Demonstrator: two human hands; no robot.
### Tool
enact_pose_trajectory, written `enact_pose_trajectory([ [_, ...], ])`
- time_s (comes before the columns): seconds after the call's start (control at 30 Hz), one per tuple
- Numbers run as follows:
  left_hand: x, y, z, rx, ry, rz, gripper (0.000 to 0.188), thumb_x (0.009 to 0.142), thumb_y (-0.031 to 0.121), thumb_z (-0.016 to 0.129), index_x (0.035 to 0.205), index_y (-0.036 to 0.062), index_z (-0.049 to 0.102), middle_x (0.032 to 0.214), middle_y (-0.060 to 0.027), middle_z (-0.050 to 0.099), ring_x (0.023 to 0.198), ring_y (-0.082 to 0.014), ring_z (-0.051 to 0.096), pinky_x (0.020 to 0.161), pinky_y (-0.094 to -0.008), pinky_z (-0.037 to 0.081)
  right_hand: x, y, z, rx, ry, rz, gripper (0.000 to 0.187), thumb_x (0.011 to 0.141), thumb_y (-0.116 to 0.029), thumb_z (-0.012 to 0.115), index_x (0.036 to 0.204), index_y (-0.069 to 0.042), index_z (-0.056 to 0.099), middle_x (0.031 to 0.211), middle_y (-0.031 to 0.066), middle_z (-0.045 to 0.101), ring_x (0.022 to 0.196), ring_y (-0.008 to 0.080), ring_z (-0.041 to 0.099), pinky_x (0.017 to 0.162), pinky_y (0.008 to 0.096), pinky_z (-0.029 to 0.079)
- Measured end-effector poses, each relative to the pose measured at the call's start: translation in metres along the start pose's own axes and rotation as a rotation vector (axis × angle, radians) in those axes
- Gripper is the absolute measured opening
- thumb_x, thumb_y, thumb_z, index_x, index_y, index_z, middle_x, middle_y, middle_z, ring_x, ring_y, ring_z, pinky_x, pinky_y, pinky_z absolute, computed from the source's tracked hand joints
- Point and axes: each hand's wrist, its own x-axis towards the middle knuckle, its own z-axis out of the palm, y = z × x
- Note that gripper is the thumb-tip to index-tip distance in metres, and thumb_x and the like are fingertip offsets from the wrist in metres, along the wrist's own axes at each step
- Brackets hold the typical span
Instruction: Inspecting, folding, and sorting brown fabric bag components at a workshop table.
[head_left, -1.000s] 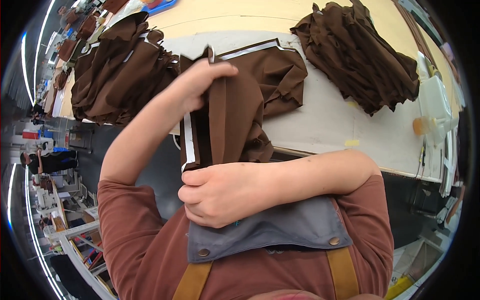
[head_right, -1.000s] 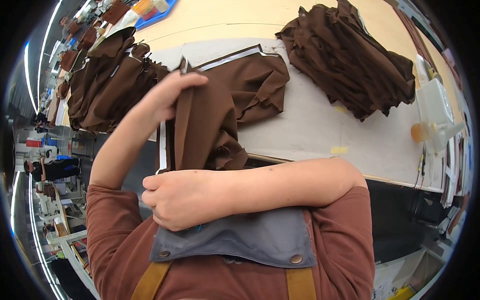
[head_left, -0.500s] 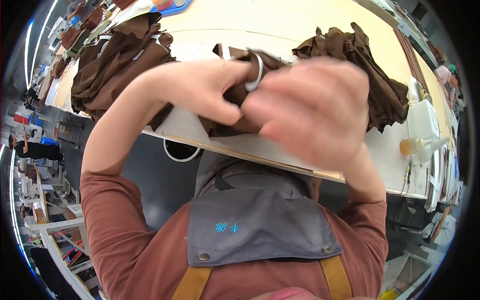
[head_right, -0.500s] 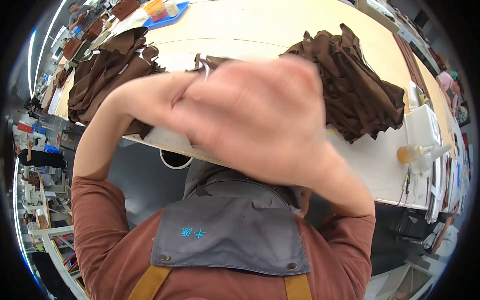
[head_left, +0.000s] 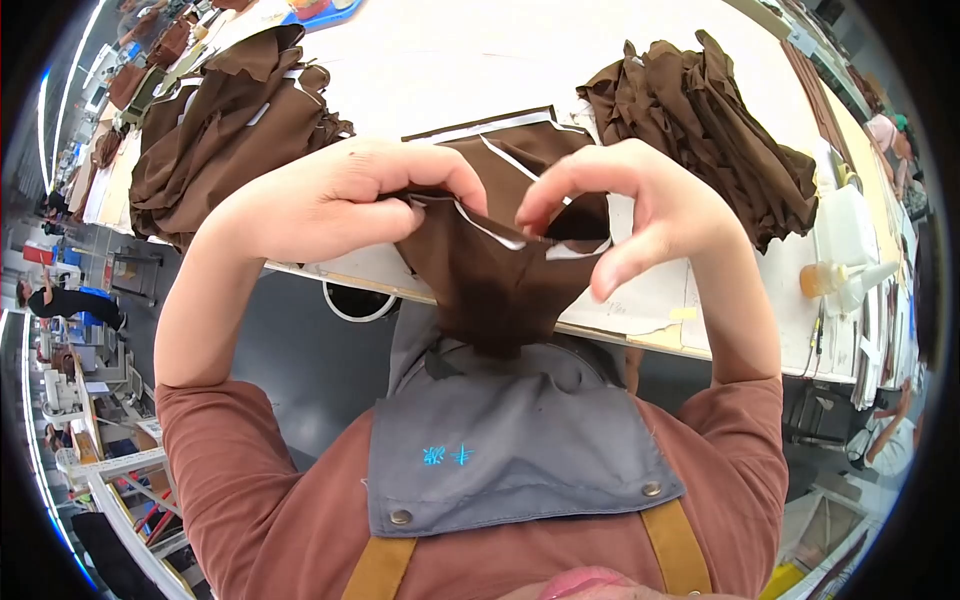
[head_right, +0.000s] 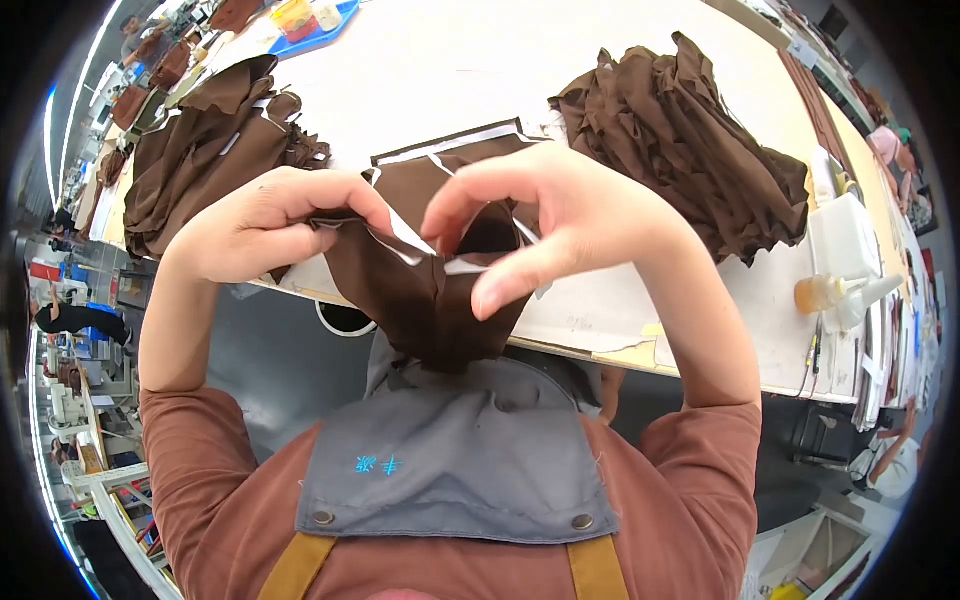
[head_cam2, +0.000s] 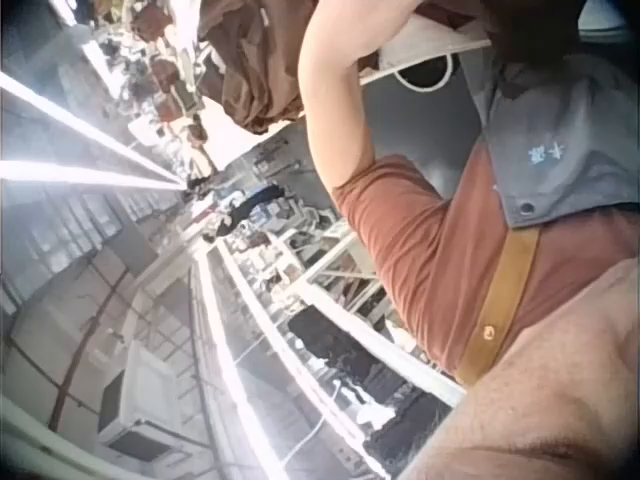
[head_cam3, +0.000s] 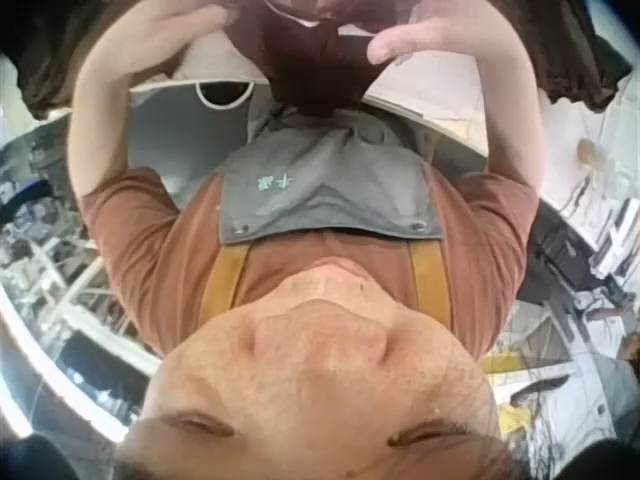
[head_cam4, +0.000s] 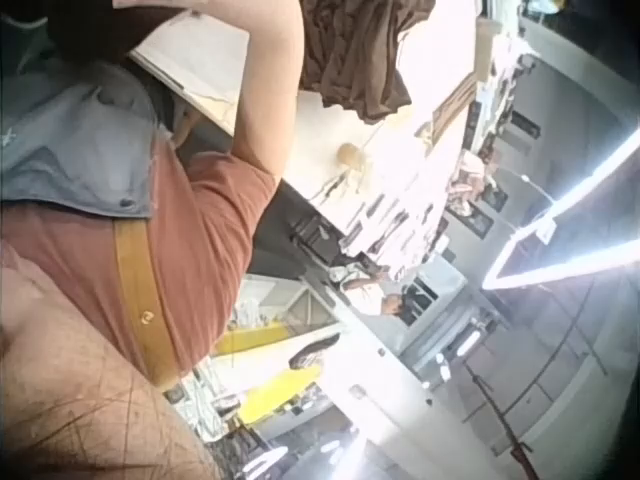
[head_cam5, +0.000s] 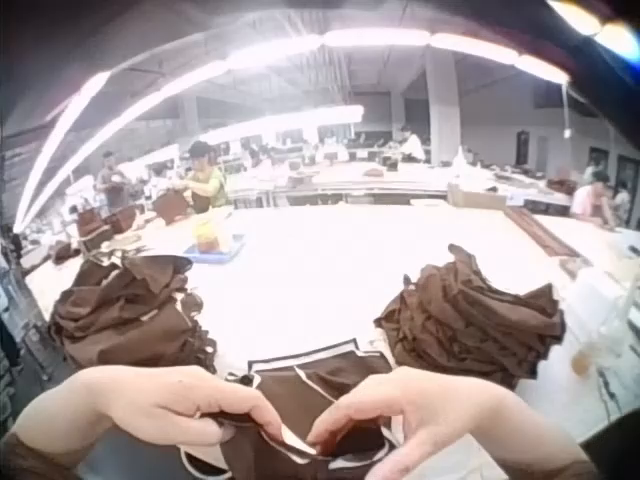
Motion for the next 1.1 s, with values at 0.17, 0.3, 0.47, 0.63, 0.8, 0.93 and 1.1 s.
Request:
enact_pose_trajectory([
  [0.17,-0.004,-0.015,0.005,0.013,0.048,-0.004,0.037,0.079,-0.004,0.042,0.111,-0.0022,0.060,0.098,-0.0066,0.062,0.091,-0.0135,0.055,0.080,-0.0265,0.043,-0.009,-0.015,0.009,-0.263,0.018,0.110,0.032,0.074,-0.017,0.083,0.097,0.001,0.068,0.089,0.0102,0.070,0.083,0.0234,0.067,0.074,0.0312,0.052],
  [0.3,0.003,-0.015,0.011,0.289,0.088,0.239,0.037,0.078,0.003,0.053,0.114,-0.0007,0.059,0.101,-0.0099,0.062,0.096,-0.0234,0.059,0.087,-0.0323,0.046,-0.011,-0.015,0.012,-0.090,0.123,0.180,0.018,0.081,-0.009,0.075,0.093,0.002,0.067,0.085,0.0083,0.068,0.080,0.0162,0.064,0.074,0.0269,0.050],
  [0.47,0.014,0.004,0.041,0.455,0.307,0.206,0.034,0.080,0.016,0.074,0.107,0.0010,0.059,0.096,-0.0104,0.063,0.091,-0.0276,0.061,0.082,-0.0344,0.048,-0.008,-0.016,0.017,-0.022,0.189,0.210,0.014,0.088,-0.009,0.069,0.097,0.002,0.065,0.088,0.0022,0.066,0.083,0.0081,0.058,0.075,0.0239,0.046],
  [0.63,0.017,0.000,0.051,0.249,0.376,0.101,0.022,0.083,0.006,0.068,0.102,-0.0011,0.061,0.090,-0.0091,0.059,0.084,-0.0195,0.059,0.078,-0.0288,0.047,-0.010,-0.018,0.022,0.015,0.257,0.254,0.014,0.090,-0.010,0.067,0.097,0.001,0.064,0.083,-0.0008,0.061,0.078,0.0067,0.053,0.070,0.0223,0.043],
  [0.8,0.016,-0.006,0.051,0.044,0.406,0.100,0.020,0.083,-0.001,0.061,0.103,-0.0024,0.062,0.092,-0.0027,0.054,0.084,-0.0108,0.052,0.075,-0.0252,0.043,-0.014,-0.018,0.028,0.088,0.343,0.305,0.012,0.091,-0.009,0.065,0.098,0.000,0.064,0.080,-0.0037,0.056,0.076,0.0055,0.049,0.068,0.0214,0.041],
  [0.93,0.016,-0.005,0.053,0.028,0.433,0.065,0.019,0.084,0.000,0.062,0.103,-0.0017,0.062,0.090,-0.0005,0.052,0.083,-0.0085,0.049,0.074,-0.0225,0.041,-0.014,-0.019,0.029,0.025,0.369,0.282,0.016,0.090,-0.015,0.067,0.100,-0.003,0.063,0.077,-0.0041,0.053,0.072,0.0049,0.046,0.063,0.0217,0.040],
  [1.1,0.014,-0.002,0.052,-0.025,0.415,-0.055,0.018,0.085,0.004,0.061,0.103,-0.0016,0.063,0.089,0.0018,0.051,0.082,-0.0058,0.049,0.072,-0.0186,0.038,-0.016,-0.019,0.028,-0.158,0.364,0.266,0.018,0.084,-0.012,0.072,0.099,-0.005,0.063,0.079,-0.0016,0.057,0.070,0.0071,0.047,0.062,0.0226,0.043],
])
